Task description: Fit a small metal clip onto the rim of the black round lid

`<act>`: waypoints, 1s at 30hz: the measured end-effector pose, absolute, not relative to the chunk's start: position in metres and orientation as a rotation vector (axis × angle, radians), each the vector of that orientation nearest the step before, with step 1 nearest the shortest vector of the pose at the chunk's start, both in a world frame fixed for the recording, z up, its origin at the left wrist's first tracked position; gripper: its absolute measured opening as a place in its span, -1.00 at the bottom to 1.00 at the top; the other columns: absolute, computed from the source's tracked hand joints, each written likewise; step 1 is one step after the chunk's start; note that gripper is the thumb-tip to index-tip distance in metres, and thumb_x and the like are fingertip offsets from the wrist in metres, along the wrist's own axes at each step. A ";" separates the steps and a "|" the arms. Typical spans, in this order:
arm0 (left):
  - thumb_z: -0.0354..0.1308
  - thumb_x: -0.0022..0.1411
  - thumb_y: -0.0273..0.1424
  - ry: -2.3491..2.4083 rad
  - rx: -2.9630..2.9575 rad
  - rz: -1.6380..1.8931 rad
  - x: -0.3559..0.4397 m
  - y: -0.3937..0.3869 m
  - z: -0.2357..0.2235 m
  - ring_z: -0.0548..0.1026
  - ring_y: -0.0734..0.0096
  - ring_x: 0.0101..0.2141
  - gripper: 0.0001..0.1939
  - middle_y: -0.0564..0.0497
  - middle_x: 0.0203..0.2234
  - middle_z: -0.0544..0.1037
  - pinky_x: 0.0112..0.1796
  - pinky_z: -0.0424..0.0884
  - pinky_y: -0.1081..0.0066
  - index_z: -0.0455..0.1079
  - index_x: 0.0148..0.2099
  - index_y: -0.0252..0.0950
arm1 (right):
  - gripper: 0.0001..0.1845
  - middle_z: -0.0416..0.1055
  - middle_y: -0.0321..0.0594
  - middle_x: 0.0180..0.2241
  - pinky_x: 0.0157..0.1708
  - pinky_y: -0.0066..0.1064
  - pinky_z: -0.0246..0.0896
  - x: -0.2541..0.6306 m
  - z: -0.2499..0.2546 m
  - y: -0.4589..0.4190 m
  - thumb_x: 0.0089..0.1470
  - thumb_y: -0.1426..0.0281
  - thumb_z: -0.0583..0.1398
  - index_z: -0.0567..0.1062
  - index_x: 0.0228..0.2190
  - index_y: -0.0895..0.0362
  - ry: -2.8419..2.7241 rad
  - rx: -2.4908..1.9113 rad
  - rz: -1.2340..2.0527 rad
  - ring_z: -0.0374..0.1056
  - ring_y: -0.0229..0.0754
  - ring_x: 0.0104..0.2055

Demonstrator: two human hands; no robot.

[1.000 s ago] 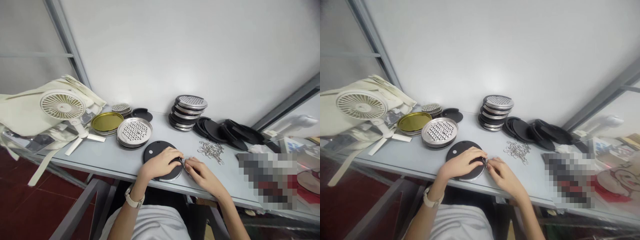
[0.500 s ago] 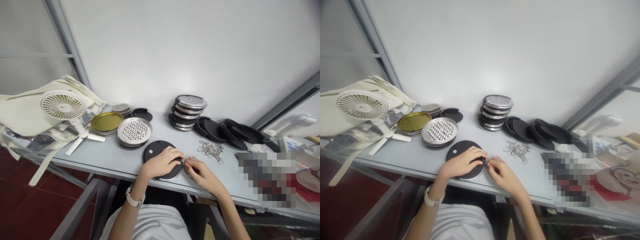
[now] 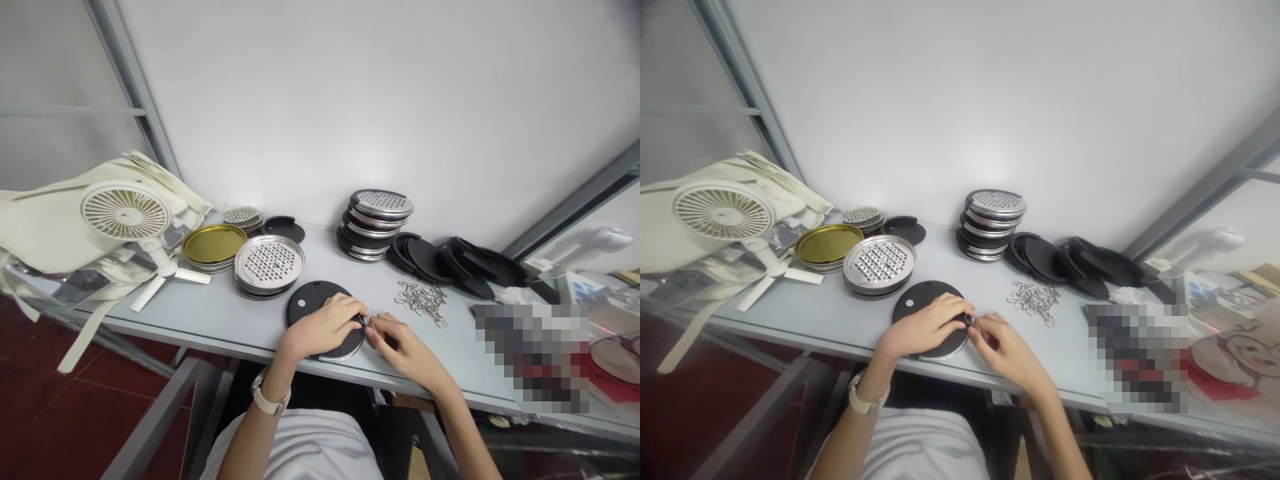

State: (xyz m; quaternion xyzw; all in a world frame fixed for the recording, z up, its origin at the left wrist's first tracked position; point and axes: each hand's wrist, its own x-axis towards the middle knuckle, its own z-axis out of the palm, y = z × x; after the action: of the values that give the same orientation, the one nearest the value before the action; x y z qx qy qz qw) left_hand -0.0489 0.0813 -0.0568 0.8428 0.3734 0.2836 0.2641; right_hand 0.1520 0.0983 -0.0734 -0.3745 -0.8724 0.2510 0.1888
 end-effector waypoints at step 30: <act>-0.03 0.30 -0.46 1.011 2.226 0.806 -0.049 0.084 -0.061 0.25 0.37 0.02 -0.73 -0.02 -0.06 0.42 0.07 0.18 0.34 0.28 0.04 -0.24 | -0.59 0.26 -0.30 -0.53 -0.26 -0.29 0.13 0.152 -0.073 0.100 0.31 0.27 -0.14 0.21 -0.55 0.09 -2.426 -1.074 0.785 0.20 -0.17 -0.39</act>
State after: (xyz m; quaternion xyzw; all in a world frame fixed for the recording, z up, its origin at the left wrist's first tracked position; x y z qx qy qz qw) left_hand -0.0495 0.0844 -0.0608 0.8302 0.3770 0.3006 0.2798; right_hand 0.1522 0.0999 -0.0732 -0.3812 -0.8616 0.2787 0.1863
